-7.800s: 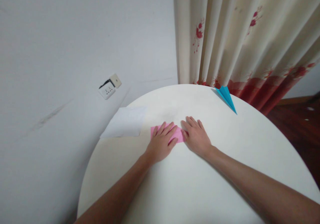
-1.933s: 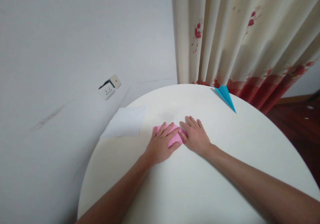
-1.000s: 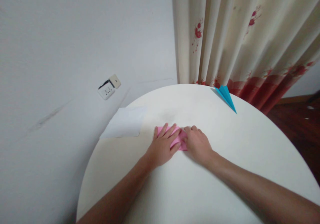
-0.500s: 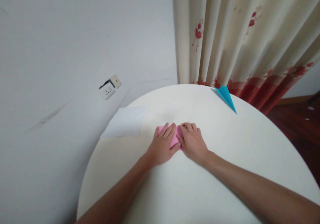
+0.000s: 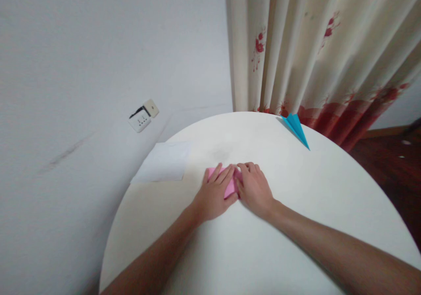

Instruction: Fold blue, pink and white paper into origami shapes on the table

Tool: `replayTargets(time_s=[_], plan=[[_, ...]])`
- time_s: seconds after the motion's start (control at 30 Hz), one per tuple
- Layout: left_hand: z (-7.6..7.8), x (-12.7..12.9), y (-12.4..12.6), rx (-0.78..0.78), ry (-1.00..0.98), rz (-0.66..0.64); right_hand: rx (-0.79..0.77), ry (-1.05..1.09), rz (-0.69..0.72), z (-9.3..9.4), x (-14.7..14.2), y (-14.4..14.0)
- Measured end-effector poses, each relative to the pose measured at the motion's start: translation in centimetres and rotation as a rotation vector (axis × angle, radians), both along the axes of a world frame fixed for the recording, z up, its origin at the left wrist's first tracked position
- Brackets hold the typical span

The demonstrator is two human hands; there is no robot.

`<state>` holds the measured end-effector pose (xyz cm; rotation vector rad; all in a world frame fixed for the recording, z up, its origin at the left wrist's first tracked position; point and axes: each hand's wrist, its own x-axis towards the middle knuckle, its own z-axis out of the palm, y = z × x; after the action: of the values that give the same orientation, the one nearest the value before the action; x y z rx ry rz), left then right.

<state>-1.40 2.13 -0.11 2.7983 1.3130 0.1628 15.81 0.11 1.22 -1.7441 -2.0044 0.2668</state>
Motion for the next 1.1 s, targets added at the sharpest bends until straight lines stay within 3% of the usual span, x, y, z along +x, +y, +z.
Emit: replayTargets(time_s=[0.23,0.5,0.63,0.77,0.87,0.97,1.1], plan=[[0.1,0.2,0.0,-0.023,-0.027,0.045,-0.059,-0.113,-0.068,0.4,-0.5,-0.2],[-0.2,0.2,0.0,-0.029,-0.102,0.062,-0.009,0.027,-0.075,-0.4,-0.3,0.3],[-0.5,0.2,0.7,0.043,-0.299,0.172,0.049,0.250,-0.102,-1.0,0.1,0.9],[-0.5,-0.1,1.9,0.127,-0.596,0.302,0.069,0.650,-0.133,-1.7,0.7,2.1],[-0.2,-0.3,2.4,0.077,-0.804,0.362,0.096,0.899,-0.140,-1.9,1.1,2.9],[0.4,-0.3,2.4,0.007,-0.931,0.391,0.118,1.033,-0.137,-2.0,1.4,3.4],[0.9,-0.4,2.2,0.034,-1.023,0.410,0.102,1.157,-0.110,-2.0,1.5,3.6]])
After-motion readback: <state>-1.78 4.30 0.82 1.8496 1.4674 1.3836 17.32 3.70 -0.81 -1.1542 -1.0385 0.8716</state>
